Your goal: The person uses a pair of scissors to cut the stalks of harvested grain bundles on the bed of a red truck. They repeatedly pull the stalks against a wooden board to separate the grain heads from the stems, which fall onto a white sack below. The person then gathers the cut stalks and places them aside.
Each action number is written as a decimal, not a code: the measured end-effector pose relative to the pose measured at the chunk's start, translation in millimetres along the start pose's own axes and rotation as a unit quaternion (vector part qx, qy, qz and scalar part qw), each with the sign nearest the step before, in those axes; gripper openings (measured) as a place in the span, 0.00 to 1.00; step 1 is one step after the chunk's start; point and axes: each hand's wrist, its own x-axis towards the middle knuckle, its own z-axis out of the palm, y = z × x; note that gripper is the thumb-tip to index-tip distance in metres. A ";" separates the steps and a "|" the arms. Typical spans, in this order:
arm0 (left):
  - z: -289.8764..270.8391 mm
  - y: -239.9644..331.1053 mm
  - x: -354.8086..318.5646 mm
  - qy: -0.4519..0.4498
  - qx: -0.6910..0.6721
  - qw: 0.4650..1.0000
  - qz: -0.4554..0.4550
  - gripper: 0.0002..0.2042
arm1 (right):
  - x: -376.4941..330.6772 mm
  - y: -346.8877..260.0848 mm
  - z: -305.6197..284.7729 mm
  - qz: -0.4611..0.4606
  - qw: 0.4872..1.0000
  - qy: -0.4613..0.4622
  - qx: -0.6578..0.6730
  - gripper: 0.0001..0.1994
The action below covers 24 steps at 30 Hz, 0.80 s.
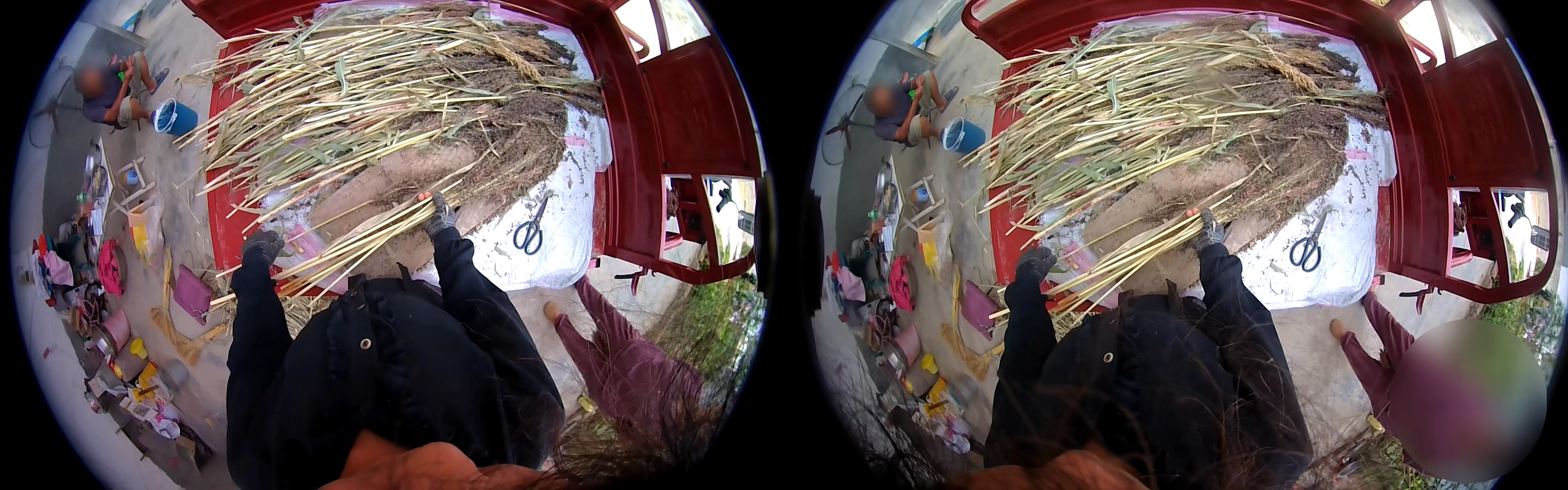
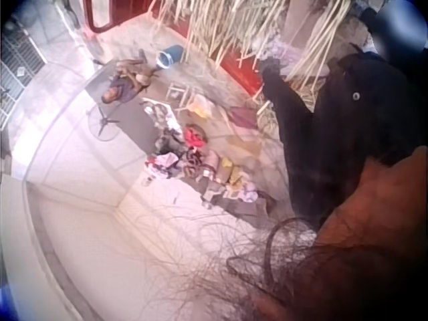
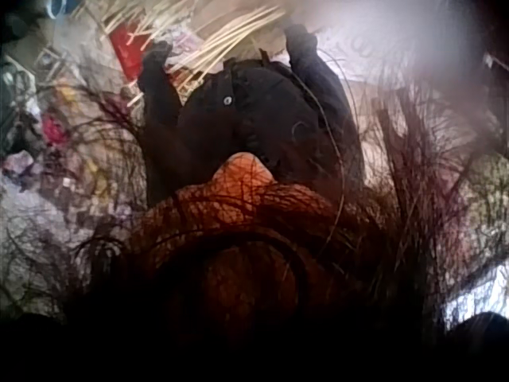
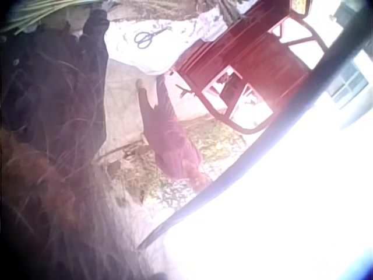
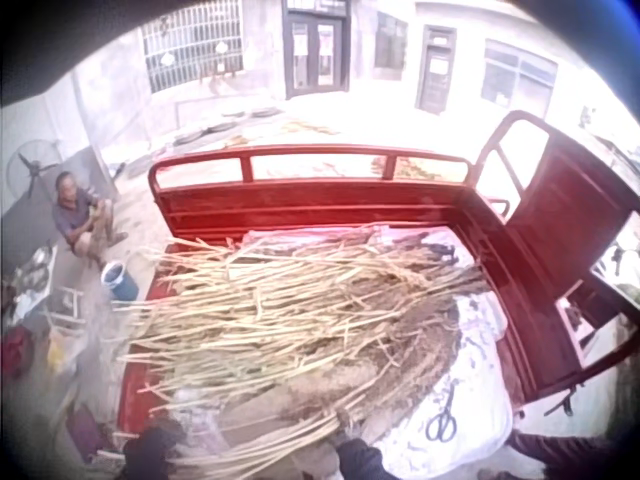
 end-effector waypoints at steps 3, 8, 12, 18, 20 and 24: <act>-7.6 72.5 39.4 -0.058 0.158 0.986 -0.020 0.23 | 4.3 -3.0 -8.9 -0.017 1.000 -0.012 0.013 0.10; 68.8 94.4 82.8 -0.134 0.091 0.986 -0.049 0.19 | -2.5 -7.1 -5.4 -0.027 0.999 -0.001 -0.017 0.08; 63.4 95.0 80.5 -0.138 0.062 0.988 -0.013 0.16 | -7.6 -10.3 -2.5 -0.008 0.998 -0.012 -0.065 0.05; 14.3 143.5 34.1 0.047 -0.064 0.988 0.132 0.15 | -20.8 -9.7 -4.0 -0.015 0.999 0.011 -0.045 0.09; 11.8 175.2 27.2 0.094 -0.108 0.974 0.177 0.15 | -19.0 -9.4 -7.1 -0.021 0.998 0.000 -0.055 0.12; 41.2 240.8 28.5 0.004 -0.103 0.970 0.219 0.15 | -14.9 -10.1 -12.3 -0.027 0.998 -0.041 -0.041 0.11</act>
